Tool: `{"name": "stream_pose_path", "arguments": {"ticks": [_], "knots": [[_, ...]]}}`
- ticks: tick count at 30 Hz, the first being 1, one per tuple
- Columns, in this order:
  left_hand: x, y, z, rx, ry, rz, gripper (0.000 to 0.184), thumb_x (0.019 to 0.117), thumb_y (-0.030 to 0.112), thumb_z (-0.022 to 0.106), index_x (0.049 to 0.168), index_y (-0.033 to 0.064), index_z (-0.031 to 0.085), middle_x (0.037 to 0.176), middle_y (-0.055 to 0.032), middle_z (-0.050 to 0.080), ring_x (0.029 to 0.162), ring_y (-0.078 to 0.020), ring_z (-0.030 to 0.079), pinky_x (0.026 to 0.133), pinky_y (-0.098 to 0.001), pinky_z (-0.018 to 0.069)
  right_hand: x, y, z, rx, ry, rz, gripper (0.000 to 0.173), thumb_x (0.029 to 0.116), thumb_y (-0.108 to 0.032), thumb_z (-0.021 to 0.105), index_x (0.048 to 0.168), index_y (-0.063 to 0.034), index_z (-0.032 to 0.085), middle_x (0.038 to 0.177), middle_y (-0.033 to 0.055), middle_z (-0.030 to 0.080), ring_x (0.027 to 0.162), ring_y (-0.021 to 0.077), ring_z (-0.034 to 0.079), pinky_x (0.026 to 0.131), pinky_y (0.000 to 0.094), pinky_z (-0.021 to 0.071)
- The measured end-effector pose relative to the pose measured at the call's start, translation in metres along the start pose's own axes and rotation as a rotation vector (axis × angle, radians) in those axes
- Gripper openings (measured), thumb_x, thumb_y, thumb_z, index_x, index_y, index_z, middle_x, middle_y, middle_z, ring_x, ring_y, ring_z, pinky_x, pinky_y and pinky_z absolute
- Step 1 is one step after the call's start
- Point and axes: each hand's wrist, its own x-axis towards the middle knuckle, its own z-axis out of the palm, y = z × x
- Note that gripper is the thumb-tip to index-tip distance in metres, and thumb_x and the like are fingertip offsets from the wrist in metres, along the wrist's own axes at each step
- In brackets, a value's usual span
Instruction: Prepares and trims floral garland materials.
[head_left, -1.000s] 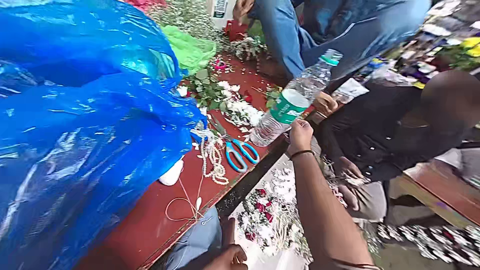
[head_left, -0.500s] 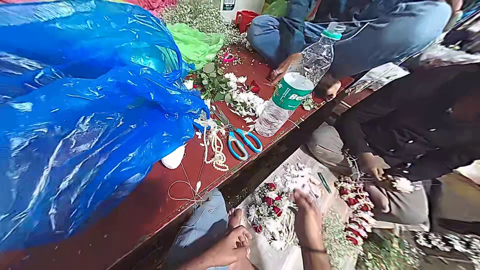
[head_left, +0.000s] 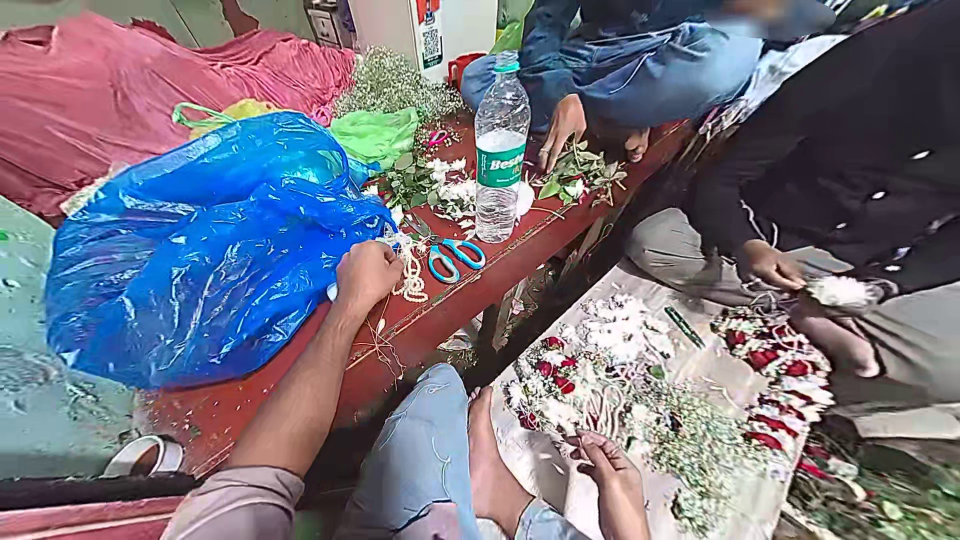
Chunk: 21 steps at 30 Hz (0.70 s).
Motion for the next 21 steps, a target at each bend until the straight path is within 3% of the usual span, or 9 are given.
{"name": "stream_pose_path", "arguments": {"ticks": [2,4,7,10,12,14,17,19,21], "knots": [[0.015,0.003,0.015,0.083,-0.066,-0.047,0.028,0.088,0.042,0.067,0.091,0.0147,0.076,0.091,-0.0144,0.073,0.092,-0.0394,0.069,0.074,-0.0681,0.0523,-0.004,0.0,-0.005,-0.024,0.009,0.004,0.023,0.1023,-0.015,0.058,0.113,0.002,0.07,0.094,0.0146,0.075,0.076,0.0223,0.07,0.062,0.0345,0.0574],[0.022,0.006,0.018,0.098,-0.018,-0.025,0.027,0.0866,0.038,0.069,0.093,0.0126,0.076,0.093,-0.0165,0.073,0.092,-0.0409,0.07,0.073,-0.0691,0.0525,-0.009,0.004,-0.006,-0.051,0.014,0.038,0.022,0.1025,-0.015,0.059,0.111,0.0015,0.071,0.093,0.0138,0.076,0.075,0.0223,0.071,0.06,0.0342,0.0566],[0.036,0.019,0.003,0.029,0.083,0.172,0.02,0.0924,0.027,0.066,0.105,0.0146,0.074,0.106,-0.0115,0.07,0.1,-0.0347,0.068,0.08,-0.0652,0.0536,-0.011,0.008,0.003,-0.105,-0.011,0.044,0.02,0.1004,-0.015,0.062,0.108,0.0001,0.073,0.091,0.012,0.076,0.076,0.0223,0.071,0.061,0.0343,0.0568],[0.064,0.035,0.005,0.162,-0.055,0.29,0.03,0.0923,0.033,0.066,0.118,0.0221,0.075,0.124,-0.012,0.066,0.108,-0.0358,0.067,0.084,-0.0673,0.0544,-0.009,0.013,0.012,-0.127,-0.081,0.017,0.018,0.099,-0.014,0.064,0.107,-0.0002,0.073,0.091,0.0119,0.076,0.075,0.0217,0.071,0.062,0.0333,0.057],[0.083,0.041,0.017,0.315,-0.162,0.275,0.029,0.0842,0.034,0.073,0.109,0.0182,0.077,0.127,-0.0148,0.064,0.107,-0.0402,0.066,0.08,-0.0703,0.0538,-0.01,0.015,0.018,-0.148,-0.109,0.02,0.017,0.0984,-0.013,0.064,0.106,-0.0001,0.073,0.089,0.0116,0.076,0.074,0.0207,0.071,0.06,0.0326,0.0567],[0.1,0.039,0.026,0.351,-0.21,0.262,0.021,0.0826,0.032,0.073,0.094,0.014,0.075,0.115,-0.0139,0.068,0.103,-0.039,0.067,0.077,-0.0691,0.0537,-0.013,0.013,0.022,-0.182,-0.113,0.026,0.016,0.0984,-0.012,0.064,0.105,-0.0008,0.073,0.089,0.0102,0.076,0.074,0.0194,0.071,0.062,0.0327,0.057],[0.12,0.024,0.024,0.133,-0.249,0.268,0.019,0.0898,0.029,0.066,0.091,0.0108,0.073,0.097,-0.0157,0.071,0.095,-0.0383,0.068,0.076,-0.0688,0.0528,-0.016,0.013,0.022,-0.204,-0.108,0.017,0.015,0.0978,-0.012,0.065,0.105,-0.0011,0.073,0.087,0.0097,0.076,0.074,0.019,0.071,0.063,0.0329,0.0577],[0.126,0.017,0.008,-0.158,-0.248,0.274,0.021,0.0947,0.023,0.065,0.101,0.0035,0.071,0.097,-0.0206,0.07,0.092,-0.038,0.068,0.081,-0.0655,0.0532,-0.015,0.016,0.021,-0.206,-0.1,0.014,0.015,0.0981,-0.012,0.065,0.104,-0.0013,0.073,0.087,0.0096,0.076,0.074,0.0186,0.071,0.062,0.0326,0.0569],[0.123,0.023,-0.032,-0.49,-0.207,0.227,0.025,0.1004,0.018,0.059,0.116,-0.0004,0.065,0.103,-0.0192,0.068,0.085,-0.03,0.066,0.076,-0.0523,0.0562,-0.012,0.02,0.02,-0.207,-0.098,0.016,0.015,0.0983,-0.012,0.064,0.105,-0.0014,0.073,0.087,0.0094,0.076,0.074,0.0187,0.071,0.061,0.0329,0.0565]]}}
